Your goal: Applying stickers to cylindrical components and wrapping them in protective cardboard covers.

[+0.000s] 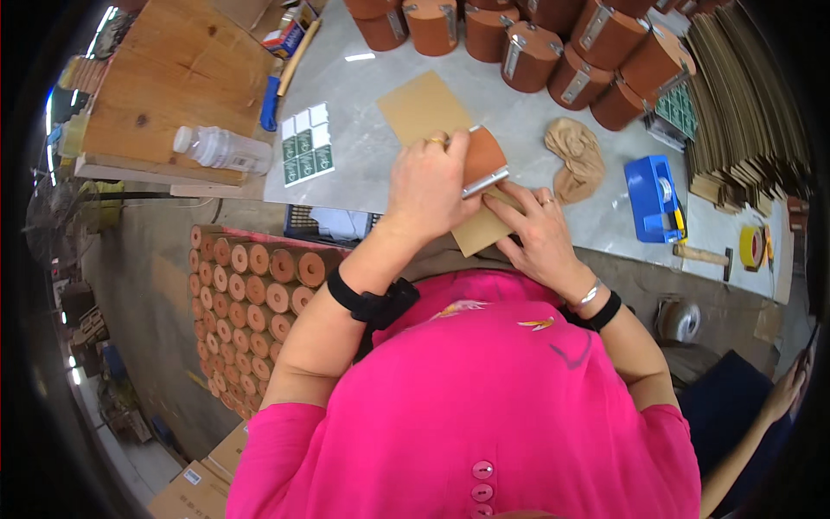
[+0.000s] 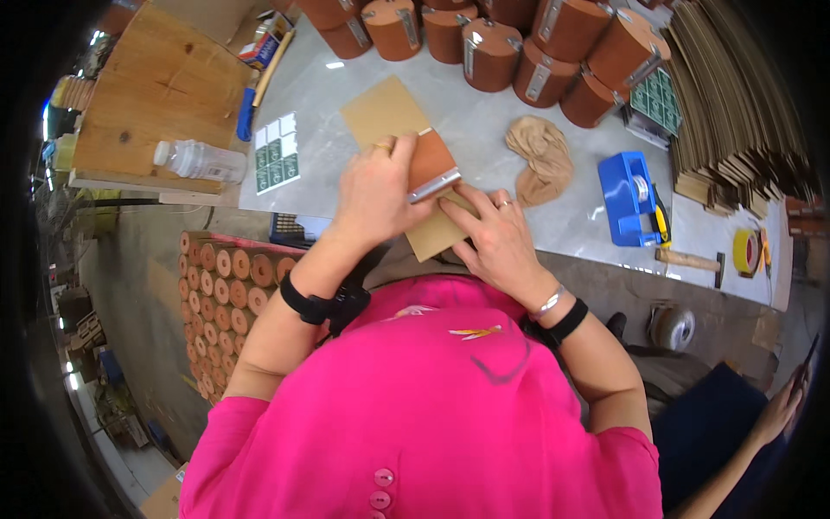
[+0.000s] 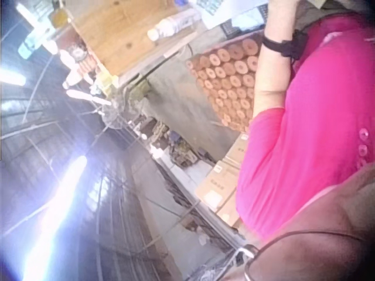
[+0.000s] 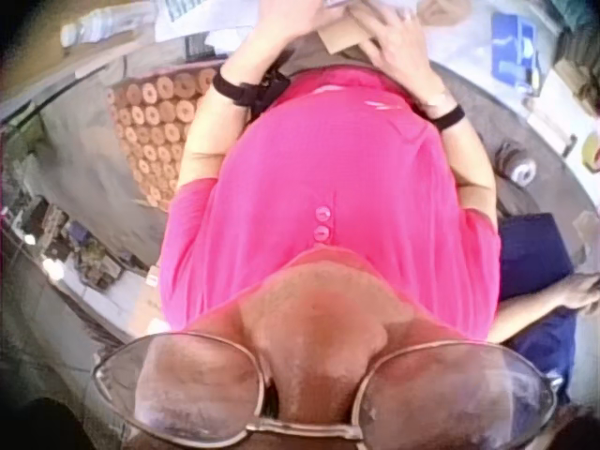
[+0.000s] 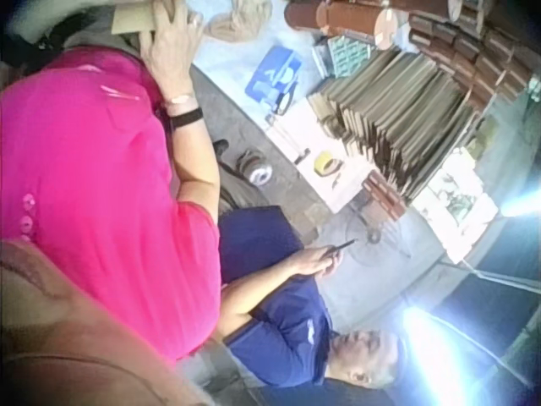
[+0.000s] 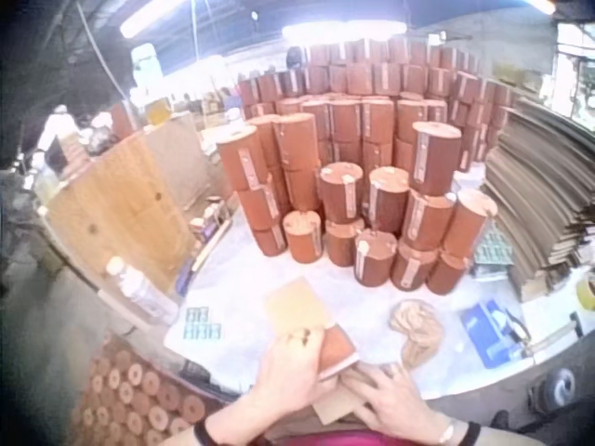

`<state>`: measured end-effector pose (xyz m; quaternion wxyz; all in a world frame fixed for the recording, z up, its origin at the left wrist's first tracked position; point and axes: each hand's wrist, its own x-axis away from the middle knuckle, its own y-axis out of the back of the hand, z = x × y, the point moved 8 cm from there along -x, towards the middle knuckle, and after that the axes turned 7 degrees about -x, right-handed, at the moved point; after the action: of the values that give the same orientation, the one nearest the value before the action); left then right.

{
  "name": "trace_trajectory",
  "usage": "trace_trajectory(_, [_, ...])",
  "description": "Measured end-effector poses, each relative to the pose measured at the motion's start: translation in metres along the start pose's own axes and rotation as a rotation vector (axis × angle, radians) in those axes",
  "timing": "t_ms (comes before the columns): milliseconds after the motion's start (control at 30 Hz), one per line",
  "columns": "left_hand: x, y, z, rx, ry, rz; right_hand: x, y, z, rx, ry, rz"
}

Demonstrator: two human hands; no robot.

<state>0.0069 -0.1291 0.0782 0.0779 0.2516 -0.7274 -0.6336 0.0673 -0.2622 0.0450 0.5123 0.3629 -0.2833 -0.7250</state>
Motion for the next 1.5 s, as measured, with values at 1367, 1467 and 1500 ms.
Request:
trace_trajectory(1367, [-0.011,-0.026,0.05,0.578,0.008,0.238,0.006,-0.003,-0.003,0.0,-0.009,0.041])
trace_trajectory(1467, [-0.01,-0.03,0.053,0.627,0.045,0.28,0.004,-0.001,0.0,0.054,0.009,0.032])
trace_trajectory(1500, [-0.01,-0.031,0.053,0.733,0.065,0.289,0.002,0.006,0.005,0.023,0.073,-0.017])
